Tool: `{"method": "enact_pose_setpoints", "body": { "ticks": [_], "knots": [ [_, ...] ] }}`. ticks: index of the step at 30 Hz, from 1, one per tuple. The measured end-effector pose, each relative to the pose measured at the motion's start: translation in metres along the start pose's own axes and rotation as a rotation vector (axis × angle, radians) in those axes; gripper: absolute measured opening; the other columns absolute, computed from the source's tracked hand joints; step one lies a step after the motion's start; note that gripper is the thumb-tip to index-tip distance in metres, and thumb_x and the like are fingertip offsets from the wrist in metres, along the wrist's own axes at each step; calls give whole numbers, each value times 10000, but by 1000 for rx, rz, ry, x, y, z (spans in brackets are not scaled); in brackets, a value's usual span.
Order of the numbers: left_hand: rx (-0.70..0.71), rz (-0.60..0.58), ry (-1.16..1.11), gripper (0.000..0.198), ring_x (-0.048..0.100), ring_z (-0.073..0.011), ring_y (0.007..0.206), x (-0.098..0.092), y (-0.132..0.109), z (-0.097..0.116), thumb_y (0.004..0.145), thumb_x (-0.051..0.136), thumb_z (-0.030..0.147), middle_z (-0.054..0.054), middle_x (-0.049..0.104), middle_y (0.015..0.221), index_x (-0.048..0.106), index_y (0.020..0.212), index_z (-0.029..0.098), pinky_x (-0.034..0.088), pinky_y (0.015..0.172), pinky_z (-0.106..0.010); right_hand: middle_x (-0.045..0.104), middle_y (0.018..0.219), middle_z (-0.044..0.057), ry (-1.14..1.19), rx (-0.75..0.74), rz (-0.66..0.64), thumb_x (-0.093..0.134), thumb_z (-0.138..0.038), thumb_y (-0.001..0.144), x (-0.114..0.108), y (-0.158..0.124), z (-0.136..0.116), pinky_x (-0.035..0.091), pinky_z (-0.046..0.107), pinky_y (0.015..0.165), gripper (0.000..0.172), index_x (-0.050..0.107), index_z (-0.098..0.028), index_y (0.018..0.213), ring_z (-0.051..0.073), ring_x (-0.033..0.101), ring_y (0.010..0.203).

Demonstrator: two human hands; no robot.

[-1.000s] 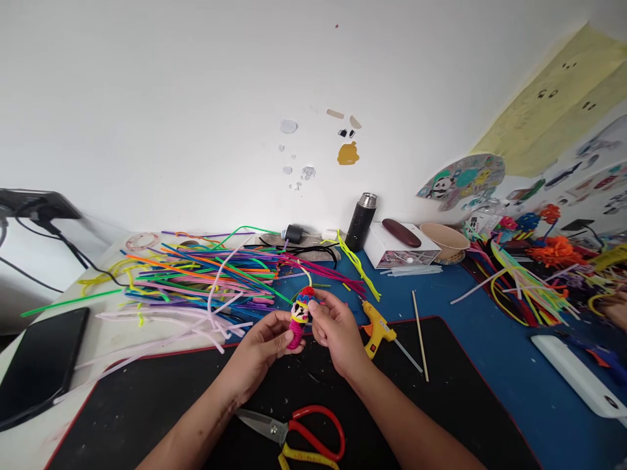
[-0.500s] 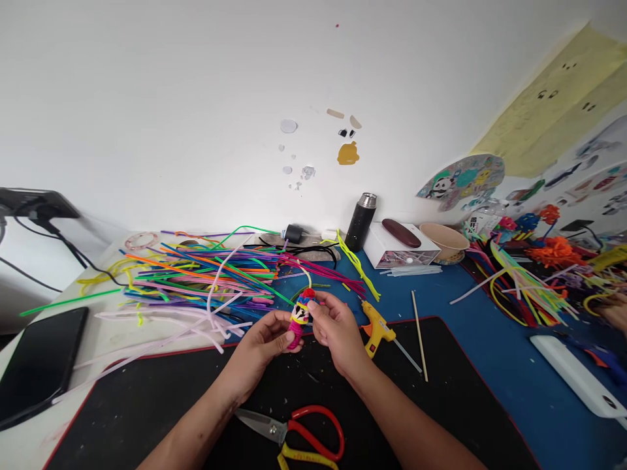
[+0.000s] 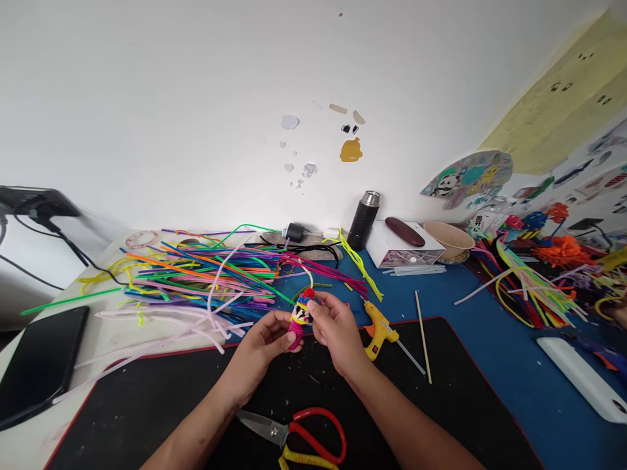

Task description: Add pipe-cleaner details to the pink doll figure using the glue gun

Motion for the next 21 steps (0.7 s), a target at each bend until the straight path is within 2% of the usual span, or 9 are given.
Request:
{"method": "enact_pose_setpoints", "body": {
  "ticks": [9,16,21],
  "knots": [
    [-1,26,-14,293,662,-195,842,-2,0,1,824,869,343,-65,746,958,750,1035,179,536,809,-313,362,469,-141,41,3,-16,819,-537,798,3,6,7,173,202,395,457,674,-161,1014,46,241,384],
    [-90,93,-274,306,741,-216,892,-7,2,-1,769,916,291,-47,766,959,761,1009,182,594,841,-331,382,479,-119,44,-17,-47,746,-584,891,0,9,11,208,205,415,500,688,-160,1149,65,278,413],
    [-109,150,-392,313,779,-242,925,-15,4,-3,777,908,253,-86,806,984,746,1031,167,611,850,-324,346,484,-117,16,2,-37,745,-618,880,-1,10,18,209,213,416,509,724,-156,1093,70,258,417]
  ]
}}
Point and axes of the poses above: each hand's wrist, its own y-axis towards the middle knuckle, its own x-axis out of the palm, z = x × y, the point moved 6 cm from there along y, towards the middle knuckle
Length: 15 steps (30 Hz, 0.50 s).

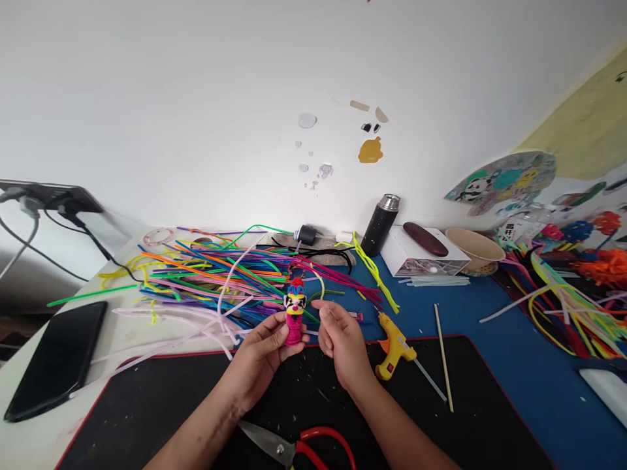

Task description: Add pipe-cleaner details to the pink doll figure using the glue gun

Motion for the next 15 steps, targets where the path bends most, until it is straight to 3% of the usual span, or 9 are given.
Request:
{"method": "enact_pose_setpoints", "body": {
  "ticks": [7,15],
  "knots": [
    [6,19,-85,271,762,-210,893,-4,2,1,772,908,239,-101,811,981,777,992,152,601,797,-277,353,495,-111,-55,29,-10,754,-604,877,-3,-2,10,196,219,420,444,710,-174,981,68,275,422],
    [16,18,-80,234,742,-214,957,-4,3,-1,811,876,218,-94,802,1016,783,1016,157,570,849,-290,353,475,-107,-145,79,-74,740,-640,865,-2,-6,12,191,231,421,467,686,-176,876,71,277,413]
  ]
}}
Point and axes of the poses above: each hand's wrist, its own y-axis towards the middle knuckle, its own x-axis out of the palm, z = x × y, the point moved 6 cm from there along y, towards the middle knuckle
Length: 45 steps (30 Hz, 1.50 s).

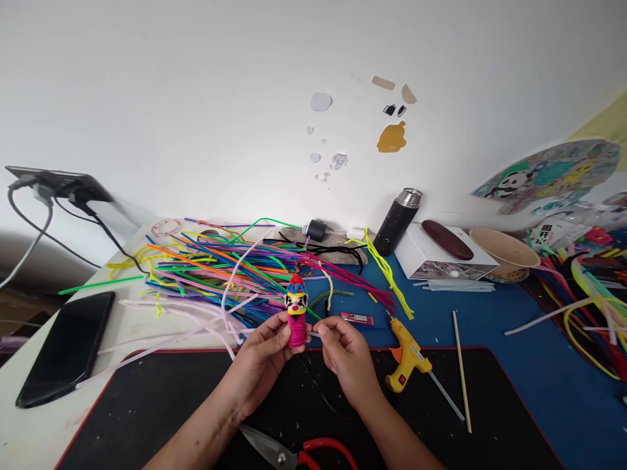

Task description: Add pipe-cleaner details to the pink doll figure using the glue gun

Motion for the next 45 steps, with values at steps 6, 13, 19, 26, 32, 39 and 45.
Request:
{"method": "enact_pose_setpoints", "body": {
  "ticks": [6,13,19,26,32,39,45],
  "knots": [
    [11,-2,11,253,718,-186,878,5,0,0,794,894,226,-75,788,967,782,1010,157,558,817,-278,364,500,-107,9,24,-23,733,-634,883,-3,4,8,195,226,426,475,701,-171,985,66,270,421],
    [-3,2,4,269,704,-171,864,2,1,-6,760,920,211,-70,778,998,787,988,158,569,821,-274,417,567,-90,-8,4,-76,731,-643,883,1,1,10,187,218,417,491,691,-175,1024,56,279,432],
    [62,-2,60,279,687,-164,886,7,0,-3,734,939,239,-45,757,972,794,962,170,578,847,-271,377,588,-89,-135,-49,-104,694,-560,944,-1,-1,15,218,218,435,432,702,-183,1156,78,306,474],
    [106,1,178,311,681,-185,913,8,0,1,711,957,299,-51,740,975,798,949,177,583,860,-299,391,597,-77,-238,-104,-90,663,-487,954,3,-5,13,256,228,462,365,709,-173,1134,101,334,511],
    [135,49,260,394,676,-181,898,3,0,4,671,978,338,-45,726,989,771,969,185,587,815,-293,391,603,-77,-259,-130,-77,654,-468,952,4,-6,13,272,227,466,333,702,-179,1113,105,340,513],
    [177,26,364,354,676,-186,907,4,0,6,718,941,400,-40,721,962,750,915,176,587,856,-314,388,606,-78,-255,-125,-68,645,-505,939,4,-6,16,266,231,457,380,695,-182,1133,105,324,498],
    [196,-20,434,373,694,-192,936,8,-1,7,709,949,354,-36,750,974,719,954,193,562,901,-315,417,619,-66,-300,-132,-40,654,-498,921,1,-5,14,283,237,463,372,708,-179,1107,109,346,502]
  ]
}}
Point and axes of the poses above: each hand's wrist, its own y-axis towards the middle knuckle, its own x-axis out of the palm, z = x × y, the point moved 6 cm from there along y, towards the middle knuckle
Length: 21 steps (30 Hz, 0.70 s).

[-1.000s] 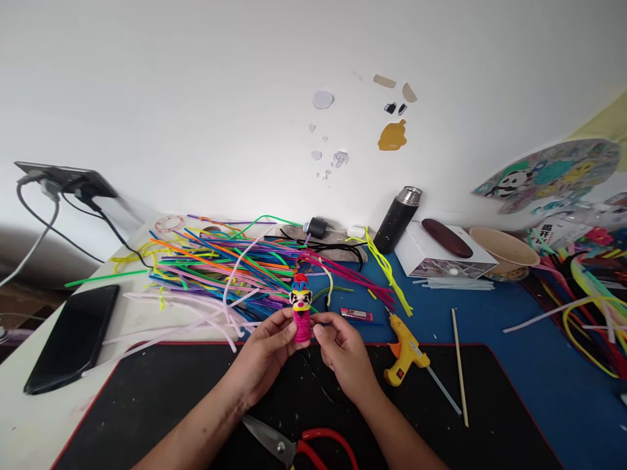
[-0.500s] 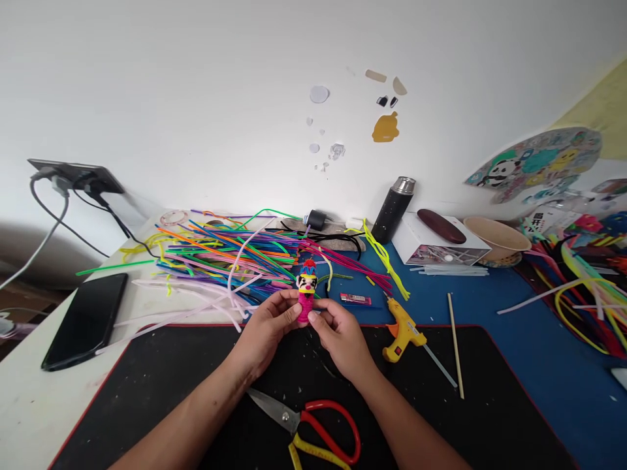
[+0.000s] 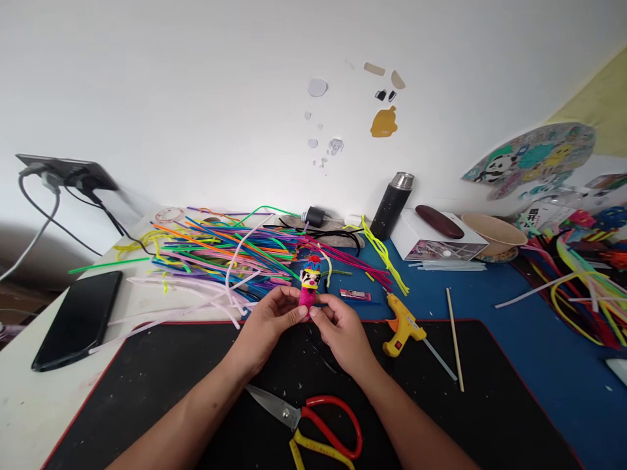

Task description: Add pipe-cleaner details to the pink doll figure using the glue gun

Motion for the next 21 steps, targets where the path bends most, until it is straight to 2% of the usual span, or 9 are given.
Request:
{"method": "enact_pose_setpoints", "body": {
  "ticks": [4,8,16,21],
  "knots": [
    [22,-13,59,357,705,-184,930,-1,0,-1,709,949,315,-23,761,945,703,941,197,550,913,-301,424,616,-65,-25,7,-1,661,-481,911,0,-1,-2,285,238,465,367,710,-176,1108,113,362,509],
    [-20,28,-5,366,707,-192,906,-5,1,0,713,940,331,-39,753,987,723,971,187,592,858,-316,410,605,-71,-17,4,8,656,-472,930,-2,-2,-5,276,240,470,369,712,-172,1137,113,351,515],
    [89,172,-95,331,724,-181,868,-25,7,26,691,954,321,-8,734,949,742,906,184,611,848,-307,340,559,-96,162,-11,145,686,-524,911,-22,-1,-20,252,252,465,404,724,-164,1088,99,302,479],
    [15,146,-97,320,730,-185,891,-25,8,14,710,942,308,-23,750,966,749,928,177,610,891,-329,364,546,-93,186,-2,146,693,-530,905,-24,-1,-22,246,250,456,402,721,-165,1073,101,313,475]
  ]
}}
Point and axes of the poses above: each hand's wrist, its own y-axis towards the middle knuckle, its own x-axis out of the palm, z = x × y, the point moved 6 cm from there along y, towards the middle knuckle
